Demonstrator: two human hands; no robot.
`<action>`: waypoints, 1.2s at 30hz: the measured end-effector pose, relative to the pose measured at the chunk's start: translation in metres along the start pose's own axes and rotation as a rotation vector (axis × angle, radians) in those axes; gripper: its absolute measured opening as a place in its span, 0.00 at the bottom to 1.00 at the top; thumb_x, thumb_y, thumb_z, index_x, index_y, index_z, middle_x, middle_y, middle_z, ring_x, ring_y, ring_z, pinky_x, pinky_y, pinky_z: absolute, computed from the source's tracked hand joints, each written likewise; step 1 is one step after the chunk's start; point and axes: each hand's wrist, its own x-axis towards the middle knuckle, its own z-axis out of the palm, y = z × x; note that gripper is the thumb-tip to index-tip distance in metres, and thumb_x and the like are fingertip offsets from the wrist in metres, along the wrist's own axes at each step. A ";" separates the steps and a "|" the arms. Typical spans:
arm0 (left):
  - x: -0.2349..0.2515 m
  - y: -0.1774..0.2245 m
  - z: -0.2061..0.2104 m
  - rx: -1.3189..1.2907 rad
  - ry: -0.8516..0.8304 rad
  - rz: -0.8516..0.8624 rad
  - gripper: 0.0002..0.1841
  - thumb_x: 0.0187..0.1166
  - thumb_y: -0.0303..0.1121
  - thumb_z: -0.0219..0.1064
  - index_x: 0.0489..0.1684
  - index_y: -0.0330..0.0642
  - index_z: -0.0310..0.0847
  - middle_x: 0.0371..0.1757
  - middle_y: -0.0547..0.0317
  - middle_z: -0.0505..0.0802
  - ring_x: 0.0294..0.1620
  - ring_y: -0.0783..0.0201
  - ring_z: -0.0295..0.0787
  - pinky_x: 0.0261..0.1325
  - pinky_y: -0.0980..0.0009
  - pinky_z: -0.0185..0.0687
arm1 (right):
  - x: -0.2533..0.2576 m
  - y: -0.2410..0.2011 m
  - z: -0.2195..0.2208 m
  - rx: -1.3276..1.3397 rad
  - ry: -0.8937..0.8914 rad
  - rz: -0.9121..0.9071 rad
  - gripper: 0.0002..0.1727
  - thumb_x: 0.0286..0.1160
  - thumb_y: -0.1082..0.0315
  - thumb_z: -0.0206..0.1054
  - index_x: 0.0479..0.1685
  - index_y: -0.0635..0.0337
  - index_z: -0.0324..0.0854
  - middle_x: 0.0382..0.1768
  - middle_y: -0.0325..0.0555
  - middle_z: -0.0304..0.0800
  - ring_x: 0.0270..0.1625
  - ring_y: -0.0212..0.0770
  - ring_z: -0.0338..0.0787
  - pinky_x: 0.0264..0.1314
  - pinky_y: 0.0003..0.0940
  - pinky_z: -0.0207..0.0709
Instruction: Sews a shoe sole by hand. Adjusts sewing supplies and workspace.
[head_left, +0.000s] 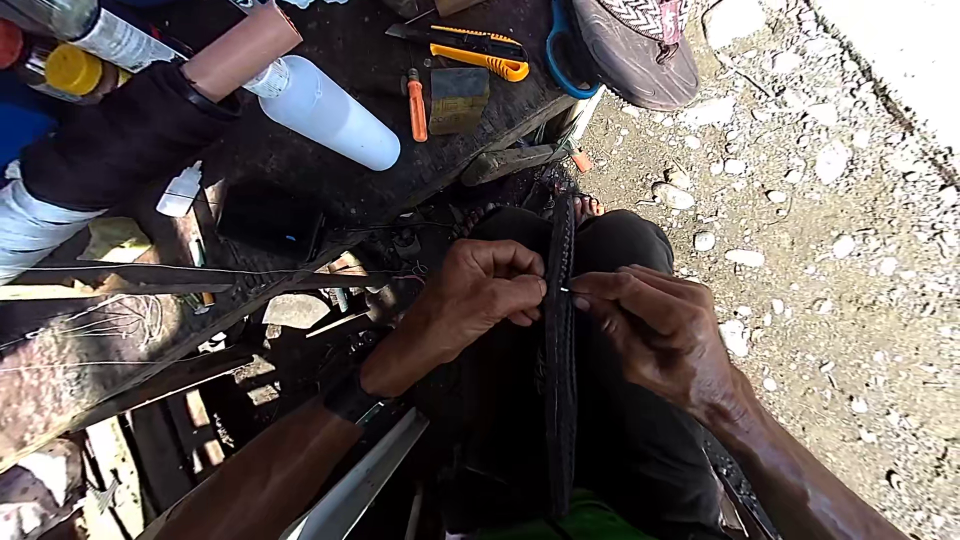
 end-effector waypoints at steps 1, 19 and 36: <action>0.000 -0.001 -0.001 0.002 -0.011 0.004 0.04 0.74 0.19 0.68 0.34 0.34 0.89 0.32 0.50 0.94 0.32 0.61 0.94 0.40 0.69 0.94 | 0.000 0.000 0.001 0.004 0.000 0.001 0.14 0.86 0.58 0.62 0.49 0.52 0.93 0.34 0.37 0.94 0.35 0.30 0.89 0.36 0.28 0.79; 0.009 -0.043 0.008 0.374 0.150 0.741 0.10 0.76 0.23 0.69 0.50 0.28 0.90 0.44 0.45 0.93 0.46 0.59 0.91 0.54 0.64 0.87 | 0.007 0.000 -0.025 -0.148 -0.191 -0.059 0.18 0.88 0.60 0.63 0.47 0.70 0.87 0.33 0.61 0.92 0.36 0.44 0.90 0.44 0.33 0.82; -0.039 -0.067 0.021 -0.362 -0.330 0.759 0.02 0.68 0.15 0.71 0.31 0.23 0.84 0.42 0.46 0.87 0.42 0.67 0.85 0.46 0.75 0.81 | 0.008 0.004 -0.020 -0.030 -0.192 -0.061 0.15 0.87 0.66 0.64 0.46 0.74 0.84 0.35 0.61 0.90 0.41 0.38 0.89 0.48 0.27 0.82</action>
